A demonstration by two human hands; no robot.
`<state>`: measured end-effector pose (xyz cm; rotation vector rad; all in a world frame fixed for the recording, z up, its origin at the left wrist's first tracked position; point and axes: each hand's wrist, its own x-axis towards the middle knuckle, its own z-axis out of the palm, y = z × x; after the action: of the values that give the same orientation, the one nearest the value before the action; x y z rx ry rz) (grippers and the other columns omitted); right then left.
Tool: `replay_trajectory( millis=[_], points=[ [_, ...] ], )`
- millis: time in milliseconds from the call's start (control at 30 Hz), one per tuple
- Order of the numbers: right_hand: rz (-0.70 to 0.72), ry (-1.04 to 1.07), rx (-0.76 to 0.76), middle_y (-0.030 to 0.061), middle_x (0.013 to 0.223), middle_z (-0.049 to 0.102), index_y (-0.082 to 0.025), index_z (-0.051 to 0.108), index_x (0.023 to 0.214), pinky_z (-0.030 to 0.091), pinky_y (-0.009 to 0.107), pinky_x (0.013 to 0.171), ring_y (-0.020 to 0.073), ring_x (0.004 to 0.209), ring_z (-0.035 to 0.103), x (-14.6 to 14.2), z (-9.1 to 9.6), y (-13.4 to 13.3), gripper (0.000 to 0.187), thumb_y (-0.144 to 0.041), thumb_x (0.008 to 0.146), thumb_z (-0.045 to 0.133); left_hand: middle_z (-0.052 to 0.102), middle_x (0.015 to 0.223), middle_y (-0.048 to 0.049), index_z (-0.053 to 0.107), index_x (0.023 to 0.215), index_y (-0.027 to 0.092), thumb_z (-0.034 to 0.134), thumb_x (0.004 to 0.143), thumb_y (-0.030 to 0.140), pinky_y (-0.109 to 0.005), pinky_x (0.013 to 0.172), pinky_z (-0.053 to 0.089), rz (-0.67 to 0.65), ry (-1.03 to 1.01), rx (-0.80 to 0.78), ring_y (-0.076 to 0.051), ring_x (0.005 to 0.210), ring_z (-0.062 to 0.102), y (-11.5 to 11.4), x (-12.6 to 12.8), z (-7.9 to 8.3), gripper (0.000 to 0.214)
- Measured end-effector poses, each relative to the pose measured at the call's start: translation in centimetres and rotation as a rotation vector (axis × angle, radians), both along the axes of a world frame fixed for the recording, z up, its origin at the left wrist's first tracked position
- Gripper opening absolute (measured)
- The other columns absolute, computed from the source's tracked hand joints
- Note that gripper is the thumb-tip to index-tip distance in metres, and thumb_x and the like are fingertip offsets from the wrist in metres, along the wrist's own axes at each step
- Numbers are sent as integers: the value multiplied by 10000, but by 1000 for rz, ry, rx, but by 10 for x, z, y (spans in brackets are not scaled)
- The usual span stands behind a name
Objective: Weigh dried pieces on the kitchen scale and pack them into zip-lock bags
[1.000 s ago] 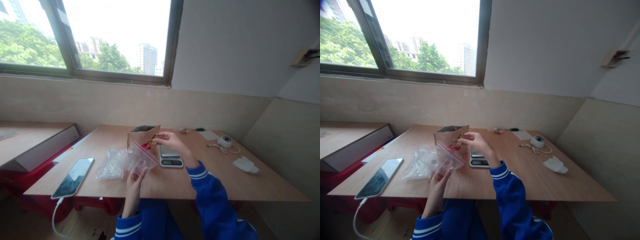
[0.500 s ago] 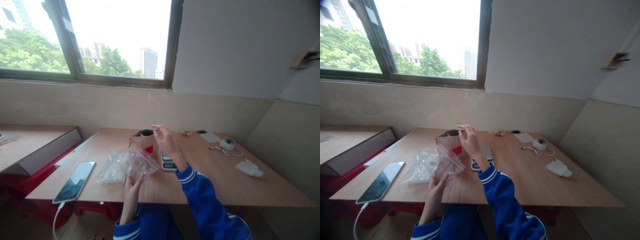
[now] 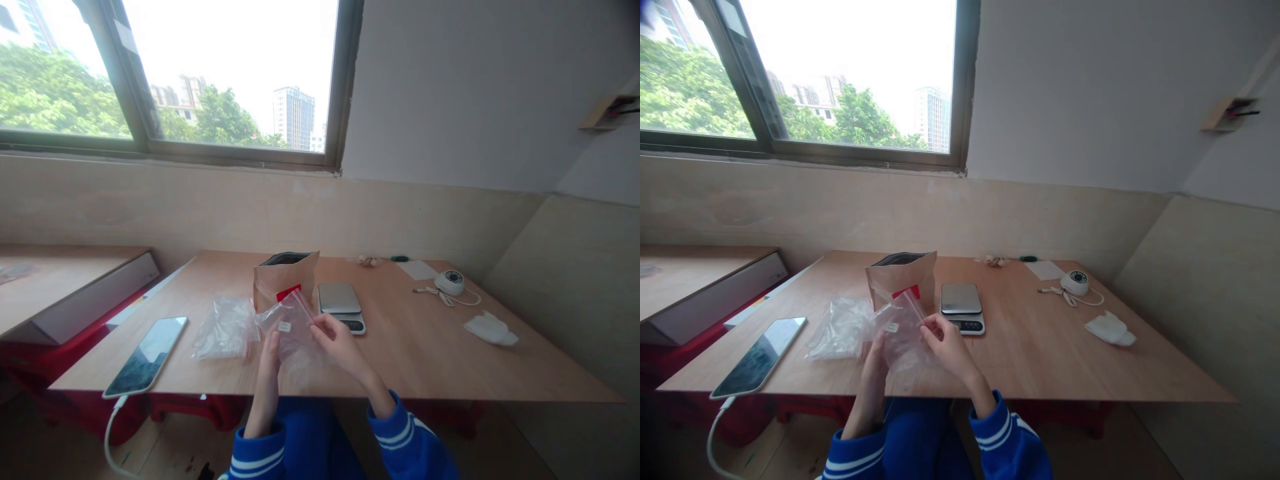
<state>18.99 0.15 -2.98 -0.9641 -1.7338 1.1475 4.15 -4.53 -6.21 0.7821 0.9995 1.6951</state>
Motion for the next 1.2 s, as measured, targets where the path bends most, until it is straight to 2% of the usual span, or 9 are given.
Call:
replay_trajectory(
  millis=[133, 267, 367, 533, 667, 800, 967, 1067, 1200],
  points=[
    [15, 40, -64, -14, 737, 581, -212, 551, 883, 438, 234, 519, 139, 617, 564, -4, -10, -15, 213, -425, 872, 542, 687, 1014, -88, 618, 1147, 178, 554, 769, 638, -290, 596, 552, 168, 83, -93, -200, 759, 668, 2, 1, 4, 598],
    [-5, 83, -86, -18, 742, 562, -211, 520, 854, 409, 225, 515, 117, 577, 533, -5, -25, -26, 242, -451, 888, 520, 637, 667, -4, 640, 971, 153, 547, 761, 650, -198, 360, 405, 264, 209, -135, -69, 387, 434, -3, -2, 12, 547],
    [-60, 115, -77, -7, 760, 575, -208, 517, 854, 418, 235, 535, 117, 575, 530, -3, -33, -26, 274, -480, 885, 519, 615, 627, 3, 630, 944, 144, 528, 755, 665, -183, 311, 332, 219, 261, -161, -49, 341, 369, -5, -4, 19, 563],
    [-184, 152, -23, -9, 714, 574, -207, 498, 857, 460, 244, 590, 132, 615, 563, -3, -37, -22, 283, -489, 882, 518, 633, 805, -11, 536, 1060, 177, 666, 628, 621, -224, 404, 470, -61, 337, -308, -121, 506, 596, -8, -1, 18, 633],
    [-124, 103, -109, -5, 757, 595, -202, 523, 905, 395, 204, 406, 87, 455, 497, 4, -37, -17, 338, -537, 864, 509, 519, 602, 69, 472, 1110, 172, 640, 589, 659, -197, 290, 314, -198, 392, -327, -84, 335, 430, -13, -14, 10, 733],
    [-220, 98, -154, 9, 763, 599, -205, 556, 1002, 344, 178, 322, 100, 456, 493, 32, -40, -1, 418, -588, 863, 462, 508, 591, 65, 445, 1152, 170, 610, 589, 651, -193, 321, 280, 27, 458, -362, -61, 331, 344, -16, -62, 14, 759],
    [-425, -40, 95, 63, 807, 650, -190, 620, 932, 479, 250, 480, 182, 657, 606, 82, -50, 41, 317, -462, 877, 468, 612, 1033, -138, 374, 1322, 138, 545, 684, 567, -373, 590, 518, 492, 815, -512, -218, 672, 612, 6, -123, 29, 788],
    [-504, -225, 280, 86, 880, 677, -184, 624, 902, 530, 333, 704, 210, 783, 637, 109, -59, 81, 262, -363, 878, 434, 478, 1273, -293, 343, 1354, -6, 512, 717, 532, -555, 940, 414, 640, 1089, -571, -422, 1182, 472, 19, -125, 37, 852],
    [-665, -554, 401, 130, 977, 657, -160, 609, 970, 507, 385, 836, 241, 935, 617, 134, -66, 147, 268, -225, 848, 380, 237, 1483, -262, 347, 1413, 122, 436, 800, 596, -710, 998, 215, 861, 1232, -551, -499, 1325, 251, 17, -99, 48, 781]
  ],
)
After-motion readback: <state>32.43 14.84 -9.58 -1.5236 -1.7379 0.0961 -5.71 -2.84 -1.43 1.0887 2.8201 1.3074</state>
